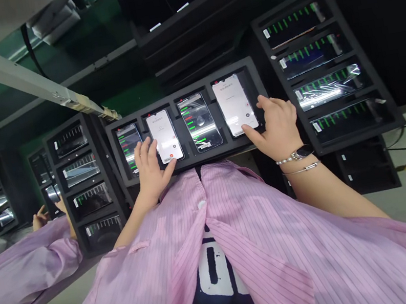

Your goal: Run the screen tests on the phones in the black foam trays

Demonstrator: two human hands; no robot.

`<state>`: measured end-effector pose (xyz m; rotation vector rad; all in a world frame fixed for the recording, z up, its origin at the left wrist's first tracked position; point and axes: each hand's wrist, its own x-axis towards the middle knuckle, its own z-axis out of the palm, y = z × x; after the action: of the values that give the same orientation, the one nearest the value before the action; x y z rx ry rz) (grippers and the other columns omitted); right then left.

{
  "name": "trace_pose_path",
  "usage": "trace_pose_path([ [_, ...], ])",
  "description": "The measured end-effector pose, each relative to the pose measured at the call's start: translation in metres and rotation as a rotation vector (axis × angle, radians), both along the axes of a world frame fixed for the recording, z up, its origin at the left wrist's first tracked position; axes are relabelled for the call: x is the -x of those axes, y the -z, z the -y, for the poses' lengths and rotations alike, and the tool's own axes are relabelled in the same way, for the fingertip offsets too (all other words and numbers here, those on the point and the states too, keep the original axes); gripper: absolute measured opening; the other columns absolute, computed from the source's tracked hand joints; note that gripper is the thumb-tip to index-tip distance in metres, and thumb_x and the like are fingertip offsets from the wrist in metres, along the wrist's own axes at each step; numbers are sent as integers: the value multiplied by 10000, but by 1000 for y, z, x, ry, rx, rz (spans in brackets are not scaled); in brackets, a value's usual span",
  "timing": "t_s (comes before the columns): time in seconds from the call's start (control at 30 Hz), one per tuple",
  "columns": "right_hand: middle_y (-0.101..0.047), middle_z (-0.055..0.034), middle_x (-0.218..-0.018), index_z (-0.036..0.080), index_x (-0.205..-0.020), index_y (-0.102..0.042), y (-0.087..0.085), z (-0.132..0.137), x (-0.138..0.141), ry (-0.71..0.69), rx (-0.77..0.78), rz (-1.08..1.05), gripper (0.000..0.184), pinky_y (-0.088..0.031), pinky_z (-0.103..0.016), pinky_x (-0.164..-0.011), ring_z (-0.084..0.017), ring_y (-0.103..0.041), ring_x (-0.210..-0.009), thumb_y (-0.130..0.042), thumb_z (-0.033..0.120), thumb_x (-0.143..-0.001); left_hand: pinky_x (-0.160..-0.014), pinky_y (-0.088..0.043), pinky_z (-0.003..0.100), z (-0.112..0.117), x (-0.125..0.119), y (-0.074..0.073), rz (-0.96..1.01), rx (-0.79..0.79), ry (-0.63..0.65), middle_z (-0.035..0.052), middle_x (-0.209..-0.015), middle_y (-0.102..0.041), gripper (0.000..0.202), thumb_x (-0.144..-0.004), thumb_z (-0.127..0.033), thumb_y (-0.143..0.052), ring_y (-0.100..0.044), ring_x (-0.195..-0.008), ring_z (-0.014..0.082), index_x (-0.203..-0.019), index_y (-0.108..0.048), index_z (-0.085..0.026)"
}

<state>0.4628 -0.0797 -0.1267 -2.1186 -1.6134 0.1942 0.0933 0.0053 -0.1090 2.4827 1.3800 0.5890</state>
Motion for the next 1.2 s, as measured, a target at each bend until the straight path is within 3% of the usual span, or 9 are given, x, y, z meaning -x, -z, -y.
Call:
trace_pose_path([
  [0.1,-641,-202,-1399,97,-1480,-501,3,-13,-6,-31,-68,-15,673,-380,-588,-1241,-362,-504,-1410,-475,506,-947,-1317,-250,635,-6,9,-5,-2,-21,-50,210,-1626,-494,704,-996,-626,-597,-309,-1606,401,-1543,-507,-192],
  [0.23,-674,-189,-1335,85,-1367,-608,12,-24,-6,-5,-66,-16,539,-397,-538,-1248,-358,-492,-1418,-421,382,-957,-1299,-306,615,-8,14,2,-42,-42,-87,212,-1557,-565,678,-1004,-620,-582,-381,-1563,402,-1504,-558,-163],
  [0.47,-648,-184,-1406,89,-1401,-611,8,-22,2,33,26,-17,545,-424,-541,-1209,-374,-451,-1435,-443,361,-960,-1286,-325,627,-5,10,4,-59,-25,-90,193,-1531,-606,619,-1010,-603,-583,-426,-1541,400,-1471,-602,-191],
  [0.73,-688,-207,-1322,100,-1353,-643,4,-19,2,49,28,13,536,-451,-526,-1178,-377,-451,-1418,-479,418,-954,-1286,-329,625,-5,7,3,-80,17,-75,192,-1524,-615,605,-1003,-623,-594,-427,-1535,401,-1419,-640,-186],
  [0.87,-708,-227,-1233,69,-1323,-677,8,-16,1,52,16,58,617,-464,-530,-1153,-393,-489,-1383,-472,482,-912,-1267,-371,596,0,7,1,-97,-13,-65,174,-1491,-646,550,-1003,-589,-616,-469,-1510,393,-1376,-667,-188],
  [1.03,-717,-221,-1128,144,-1265,-716,20,-14,-1,153,-30,96,636,-528,-585,-1015,-409,-548,-1343,-528,485,-762,-1213,-463,517,6,9,0,-84,11,36,134,-1357,-734,374,-1037,-465,-581,-613,-1385,310,-1283,-712,-215],
  [1.2,-704,-237,-1065,145,-1261,-725,28,-14,-5,183,-32,85,683,-535,-598,-958,-417,-552,-1347,-541,507,-712,-1203,-462,532,9,8,1,-103,14,38,109,-1276,-769,341,-1049,-408,-525,-694,-1234,274,-1252,-737,-233],
])
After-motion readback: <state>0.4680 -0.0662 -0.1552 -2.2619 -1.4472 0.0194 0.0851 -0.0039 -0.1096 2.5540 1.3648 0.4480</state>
